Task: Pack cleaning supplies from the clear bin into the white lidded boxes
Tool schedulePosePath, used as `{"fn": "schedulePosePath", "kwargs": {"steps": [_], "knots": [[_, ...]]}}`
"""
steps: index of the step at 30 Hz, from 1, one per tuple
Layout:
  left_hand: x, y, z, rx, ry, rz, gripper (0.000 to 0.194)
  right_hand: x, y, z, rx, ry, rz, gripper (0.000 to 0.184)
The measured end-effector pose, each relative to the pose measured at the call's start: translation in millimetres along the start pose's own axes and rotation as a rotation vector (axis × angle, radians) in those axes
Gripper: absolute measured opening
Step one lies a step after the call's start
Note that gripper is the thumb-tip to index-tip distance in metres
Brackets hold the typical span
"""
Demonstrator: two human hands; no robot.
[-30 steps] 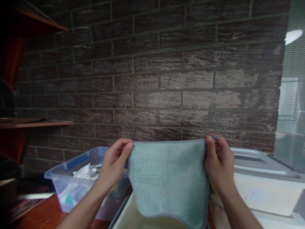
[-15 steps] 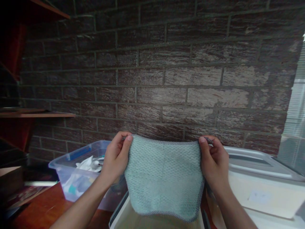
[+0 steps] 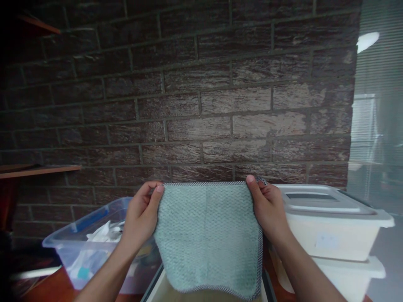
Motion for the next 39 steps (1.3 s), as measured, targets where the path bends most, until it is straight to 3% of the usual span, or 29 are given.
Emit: {"fn": "schedulePosePath", "kwargs": {"steps": [7,12,16,19,24,26,28,31,34,37,39], "knots": [[-5.1,21.6,-6.9,-0.398,-0.190,0.273,0.024,0.4,-17.7,13.8,-0.278,-0.176,-0.199,0.052],[-7.9,30.0,-8.8,-0.526,-0.237,0.418,0.022,1.0,-22.0,22.0,-0.234,-0.164,-0.218,0.053],[-4.4,25.1,-3.2,-0.465,-0.181,0.311,0.021,1.3,-14.4,15.6,0.022,-0.037,-0.111,0.036],[-1.9,18.4,-4.0,-0.301,-0.063,0.205,0.023,-0.8,-2.5,8.3,0.190,0.121,0.030,0.045],[-3.8,4.7,-12.2,0.012,0.094,0.023,0.023,-4.9,15.2,-0.1,0.189,0.213,0.269,0.027],[-4.3,1.7,-11.3,0.080,0.096,-0.011,0.023,-2.8,14.1,-5.3,0.108,0.157,0.250,0.027],[-3.1,1.9,-7.0,0.075,0.065,-0.006,0.024,1.4,7.0,-9.6,-0.031,0.048,0.138,0.029],[-1.1,11.2,1.8,-0.120,-0.046,0.111,0.025,5.7,-4.5,-11.4,-0.248,-0.097,-0.045,0.036],[-3.9,27.1,5.4,-0.406,-0.217,0.325,0.029,6.7,-10.6,-6.5,-0.325,-0.150,-0.152,0.044],[-8.6,35.1,4.4,-0.581,-0.366,0.484,0.028,7.9,-9.3,0.4,-0.221,-0.106,-0.116,0.042],[-9.3,35.0,4.3,-0.644,-0.419,0.511,0.026,8.0,-6.0,4.3,-0.095,-0.059,-0.051,0.039]]}}
Point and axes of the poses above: each hand's wrist, its own x-axis towards the middle knuckle, its own y-axis out of the palm, z = x × y, the point moved 5 cm from there along x, towards the middle knuckle, and after that the axes turned 9 degrees about z, right-handed, at the moved point
